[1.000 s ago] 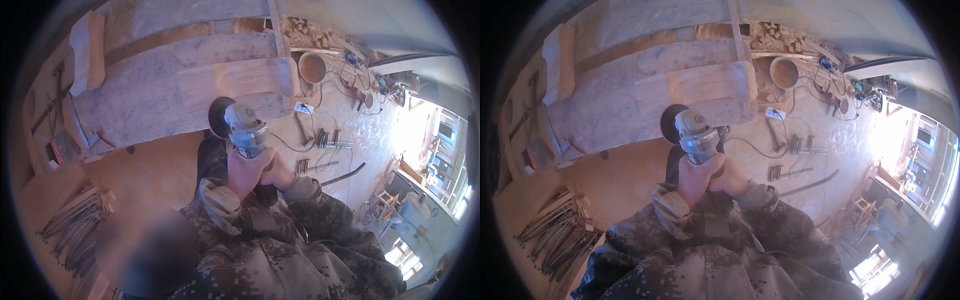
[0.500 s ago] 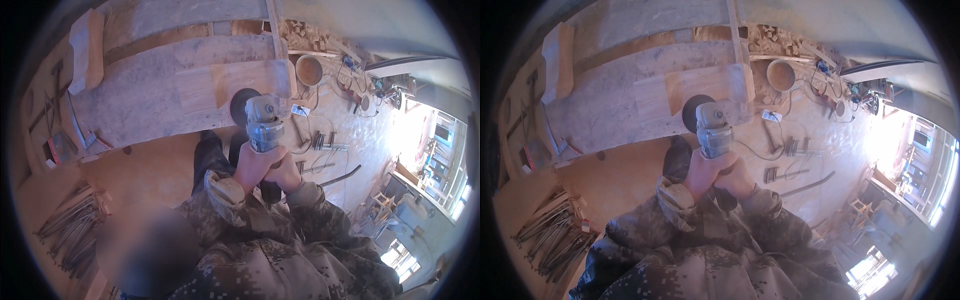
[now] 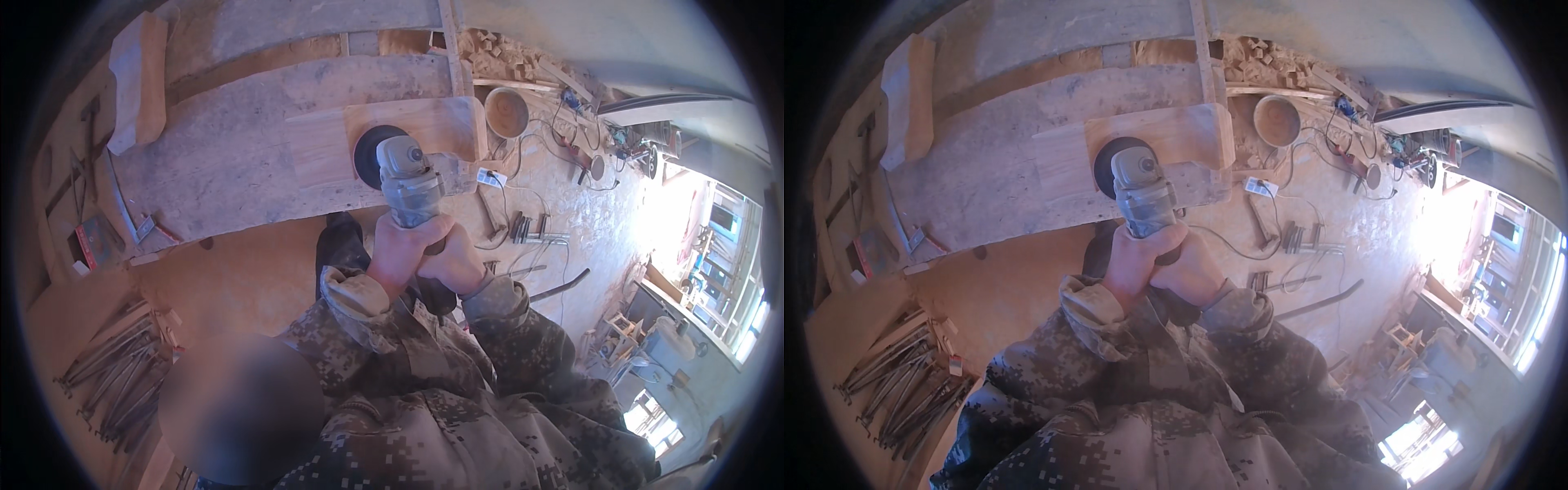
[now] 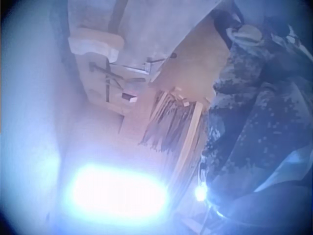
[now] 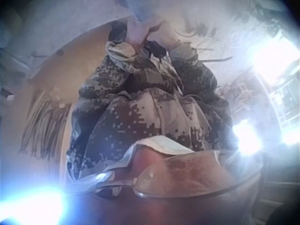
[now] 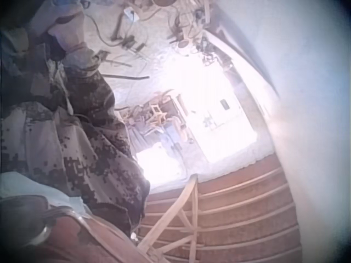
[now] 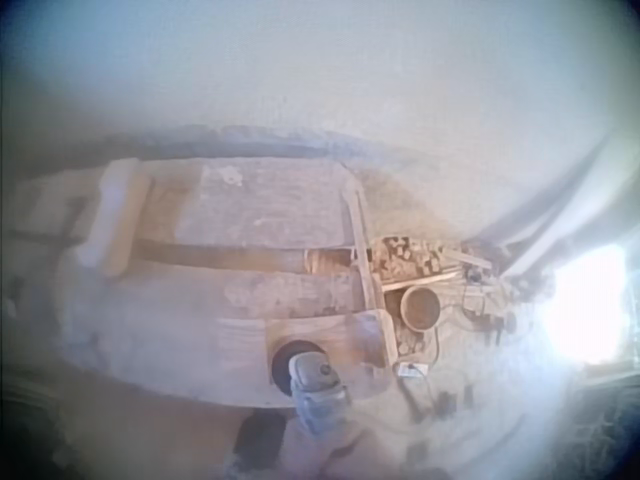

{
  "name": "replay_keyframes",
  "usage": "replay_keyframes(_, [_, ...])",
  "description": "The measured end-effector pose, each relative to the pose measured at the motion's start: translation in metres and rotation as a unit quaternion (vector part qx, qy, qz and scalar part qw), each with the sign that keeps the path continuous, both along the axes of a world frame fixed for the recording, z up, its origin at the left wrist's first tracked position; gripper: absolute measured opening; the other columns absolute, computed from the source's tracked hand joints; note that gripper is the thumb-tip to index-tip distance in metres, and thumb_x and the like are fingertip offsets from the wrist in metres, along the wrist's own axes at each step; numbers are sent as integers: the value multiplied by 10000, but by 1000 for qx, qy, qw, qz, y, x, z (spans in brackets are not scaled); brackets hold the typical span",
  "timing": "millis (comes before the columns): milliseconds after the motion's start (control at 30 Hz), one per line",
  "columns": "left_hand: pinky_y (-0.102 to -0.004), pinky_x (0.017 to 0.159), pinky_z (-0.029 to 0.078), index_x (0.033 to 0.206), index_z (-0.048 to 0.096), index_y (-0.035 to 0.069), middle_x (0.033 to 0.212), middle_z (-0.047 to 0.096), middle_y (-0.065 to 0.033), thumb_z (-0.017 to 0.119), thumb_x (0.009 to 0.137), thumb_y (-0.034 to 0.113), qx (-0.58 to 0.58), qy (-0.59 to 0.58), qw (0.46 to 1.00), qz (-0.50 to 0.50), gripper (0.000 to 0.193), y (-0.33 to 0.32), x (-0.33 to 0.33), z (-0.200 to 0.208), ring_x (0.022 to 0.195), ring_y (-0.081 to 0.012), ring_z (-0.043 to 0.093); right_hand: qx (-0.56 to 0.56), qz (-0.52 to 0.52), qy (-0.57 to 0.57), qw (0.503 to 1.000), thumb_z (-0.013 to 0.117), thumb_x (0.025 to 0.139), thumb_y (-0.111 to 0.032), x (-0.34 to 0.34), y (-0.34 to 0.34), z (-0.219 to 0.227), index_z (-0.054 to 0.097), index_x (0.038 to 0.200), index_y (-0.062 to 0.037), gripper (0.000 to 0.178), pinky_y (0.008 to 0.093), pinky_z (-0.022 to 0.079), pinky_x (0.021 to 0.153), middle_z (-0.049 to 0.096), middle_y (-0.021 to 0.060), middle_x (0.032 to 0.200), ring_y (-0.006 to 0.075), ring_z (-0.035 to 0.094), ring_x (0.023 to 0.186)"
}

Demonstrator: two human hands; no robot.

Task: The person uses an angle grinder to smooth and shape a rectangular wooden block on a workbench. They hold the block with the left hand and operate the grinder with the right hand, moving the tool along the edges and faces of the wood.

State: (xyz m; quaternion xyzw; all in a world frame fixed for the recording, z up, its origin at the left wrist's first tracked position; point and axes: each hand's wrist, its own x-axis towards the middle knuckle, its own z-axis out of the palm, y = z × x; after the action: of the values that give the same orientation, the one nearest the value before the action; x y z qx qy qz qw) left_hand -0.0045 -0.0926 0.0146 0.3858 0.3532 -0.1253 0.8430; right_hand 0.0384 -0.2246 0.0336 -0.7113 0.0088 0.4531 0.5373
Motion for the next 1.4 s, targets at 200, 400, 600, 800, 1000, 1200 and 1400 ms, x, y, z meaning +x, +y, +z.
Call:
replay_keyframes(200, [-311,749,537,1006,734,46,931,725,-14,818,881,135,-52,2,999,-4,174,-2,1,-8,810,-107,666,-23,-3,-4,1000,830,722,-126,0,-2,-4,721,1119,21,438,350,569,824,757,95,982,169,718,950])
replay_keyframes(400, [-312,745,536,985,737,45,926,726,-15,826,872,135,-48,-5,999,-4,170,-4,0,-10,806,-107,662,-23,4,-20,1000,838,707,-117,-1,-3,-3,686,1161,23,498,352,568,845,742,94,1022,165,701,971])
replay_keyframes(600, [-309,759,536,1013,733,74,935,718,4,823,887,138,-18,-9,1000,-2,167,-2,-2,-6,817,-99,660,9,-11,3,1000,835,689,-72,3,4,1,648,1202,34,556,343,561,863,723,84,1073,141,667,991])
replay_keyframes(800, [-310,762,536,1006,737,71,941,721,-1,814,887,136,-29,-3,999,-22,156,-5,-1,-10,822,-101,662,0,-5,9,1000,837,701,-93,1,-3,-2,642,1210,32,559,352,564,872,726,98,1079,159,677,1007])
replay_keyframes(1000, [-312,769,537,1034,731,67,955,717,-1,817,883,139,-21,-1,1000,-1,189,-4,-3,-4,838,-104,663,0,9,-14,1000,825,703,-97,4,4,3,625,1225,21,572,359,568,879,735,121,1065,187,699,1015])
replay_keyframes(1200, [-317,782,541,1051,722,71,939,706,3,809,891,154,-45,-13,999,-16,201,-6,2,-10,843,-112,665,-30,5,-21,999,819,705,-103,2,-4,-5,618,1208,22,556,380,577,867,730,146,1057,220,715,1002])
replay_keyframes(1400, [-315,765,536,989,724,47,922,716,-16,830,873,164,-115,-20,993,-13,195,-16,13,-12,821,-112,666,-116,4,-87,989,821,708,-123,1,-14,-7,627,1176,19,526,393,579,854,733,157,1033,247,728,991])
